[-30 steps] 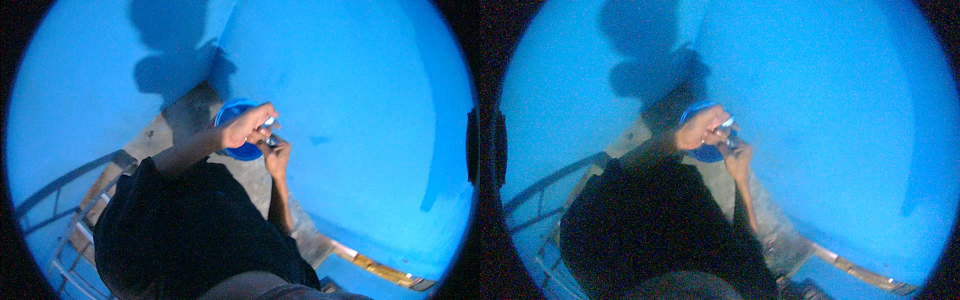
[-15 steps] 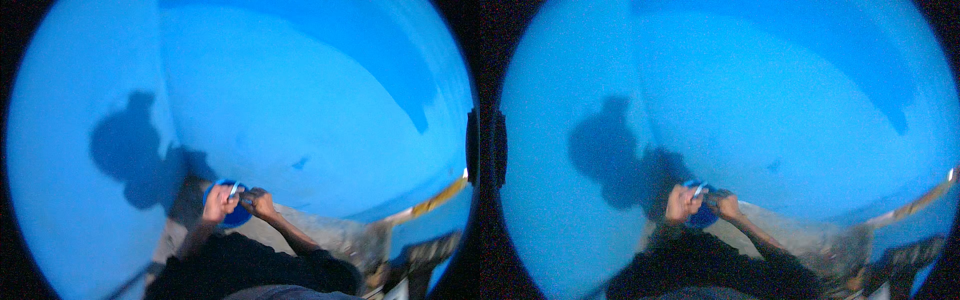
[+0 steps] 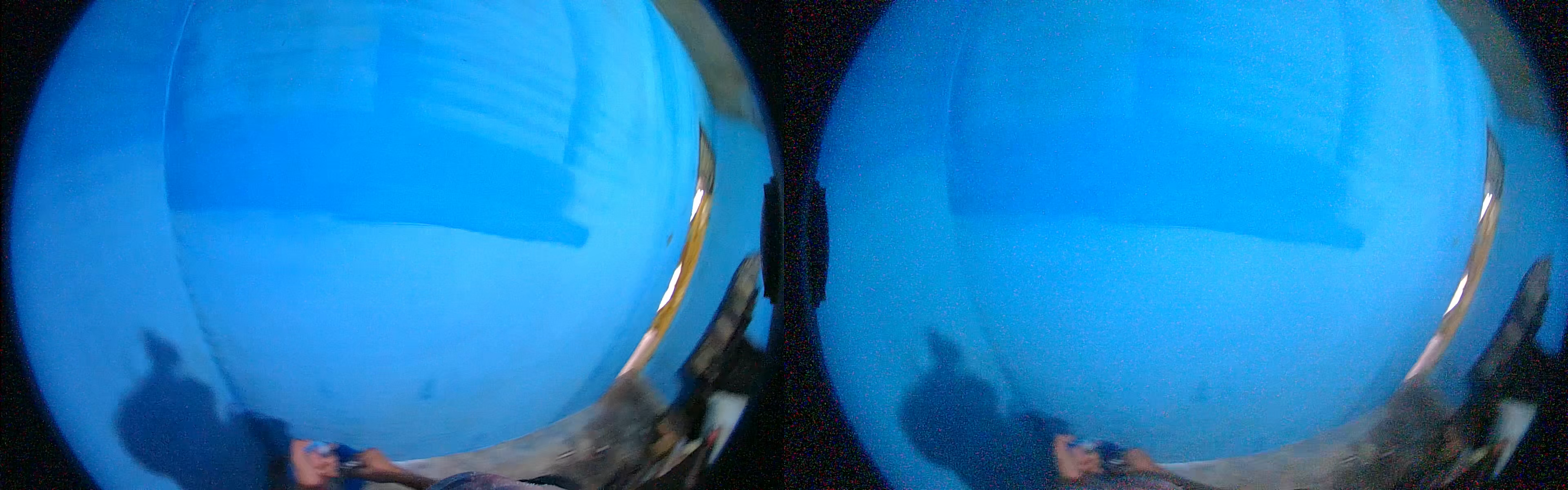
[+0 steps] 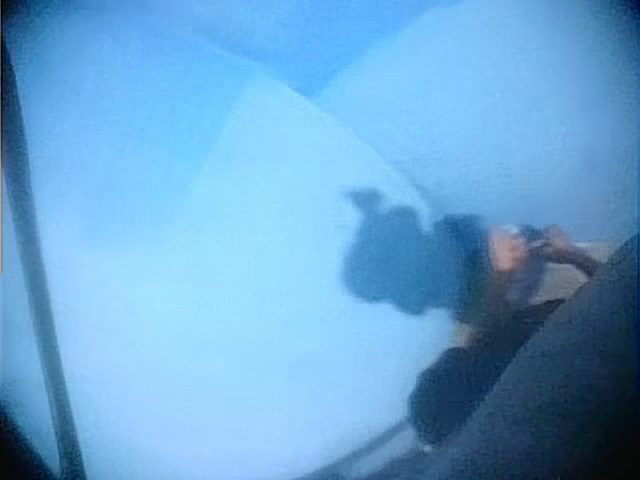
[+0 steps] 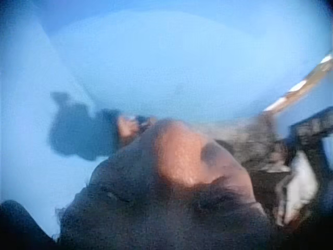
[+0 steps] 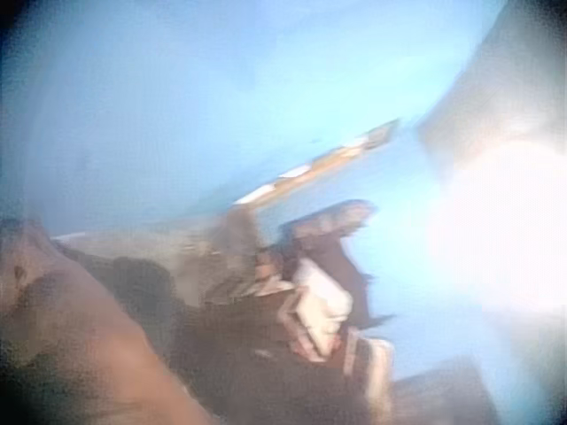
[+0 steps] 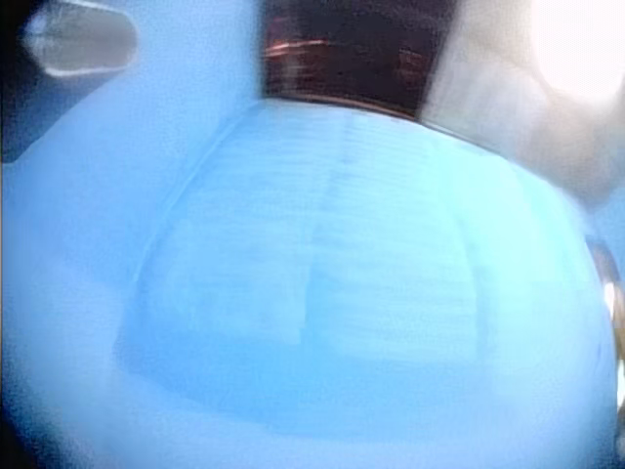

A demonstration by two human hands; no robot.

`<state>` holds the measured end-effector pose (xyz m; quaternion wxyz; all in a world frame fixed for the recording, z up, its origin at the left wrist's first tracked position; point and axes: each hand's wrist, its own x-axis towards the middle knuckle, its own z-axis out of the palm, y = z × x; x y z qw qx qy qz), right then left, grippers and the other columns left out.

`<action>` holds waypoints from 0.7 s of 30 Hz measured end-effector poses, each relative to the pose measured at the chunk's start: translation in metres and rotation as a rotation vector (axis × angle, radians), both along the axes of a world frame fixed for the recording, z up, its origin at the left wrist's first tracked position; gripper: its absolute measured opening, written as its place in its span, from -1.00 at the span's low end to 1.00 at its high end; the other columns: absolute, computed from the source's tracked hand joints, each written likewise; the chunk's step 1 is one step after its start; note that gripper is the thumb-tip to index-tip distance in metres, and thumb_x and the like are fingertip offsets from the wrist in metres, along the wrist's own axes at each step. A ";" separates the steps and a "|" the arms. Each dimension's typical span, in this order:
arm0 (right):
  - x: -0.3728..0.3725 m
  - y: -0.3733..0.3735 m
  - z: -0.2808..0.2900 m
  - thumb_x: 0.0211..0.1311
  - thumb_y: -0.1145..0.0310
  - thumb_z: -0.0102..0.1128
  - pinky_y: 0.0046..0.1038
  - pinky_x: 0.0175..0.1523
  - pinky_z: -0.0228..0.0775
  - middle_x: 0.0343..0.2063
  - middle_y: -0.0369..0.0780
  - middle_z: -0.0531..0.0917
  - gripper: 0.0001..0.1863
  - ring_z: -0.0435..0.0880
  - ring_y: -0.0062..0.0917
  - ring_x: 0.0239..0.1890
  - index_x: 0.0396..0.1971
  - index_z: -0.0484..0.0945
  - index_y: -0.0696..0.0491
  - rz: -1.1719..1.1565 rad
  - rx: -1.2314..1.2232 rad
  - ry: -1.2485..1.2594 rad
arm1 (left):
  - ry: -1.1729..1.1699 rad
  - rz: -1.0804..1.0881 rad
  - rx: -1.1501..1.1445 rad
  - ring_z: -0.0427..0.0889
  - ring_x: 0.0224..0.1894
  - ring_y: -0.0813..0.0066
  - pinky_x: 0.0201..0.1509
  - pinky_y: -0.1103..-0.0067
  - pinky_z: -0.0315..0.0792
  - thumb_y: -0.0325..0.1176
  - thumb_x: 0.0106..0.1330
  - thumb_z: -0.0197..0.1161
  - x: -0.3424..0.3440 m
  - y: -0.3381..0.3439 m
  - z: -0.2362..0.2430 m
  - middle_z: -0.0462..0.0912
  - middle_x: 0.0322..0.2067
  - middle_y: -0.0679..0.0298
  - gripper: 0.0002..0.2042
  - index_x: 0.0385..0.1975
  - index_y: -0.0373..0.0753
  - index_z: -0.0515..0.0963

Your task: The person prepares blue paint by mixing it in a bucket while sitting on the floor, then stands and applies the paint to a wall using a brush. The person repeatedly dips the brush into the bucket and paints the wall surface.

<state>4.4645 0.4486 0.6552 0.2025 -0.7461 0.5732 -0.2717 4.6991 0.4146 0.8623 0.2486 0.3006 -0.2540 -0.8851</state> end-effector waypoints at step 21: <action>0.061 0.010 0.189 -0.10 0.26 0.35 -0.25 -0.21 0.51 -0.42 -0.22 0.70 -0.75 0.66 -0.31 -0.38 -0.33 0.67 -0.06 0.014 -0.546 0.174 | 0.017 -0.011 -0.050 0.15 -0.64 0.65 -0.53 0.67 0.08 0.16 0.14 -0.16 0.022 0.004 0.056 0.27 -0.52 0.39 -0.23 0.18 -0.43 0.28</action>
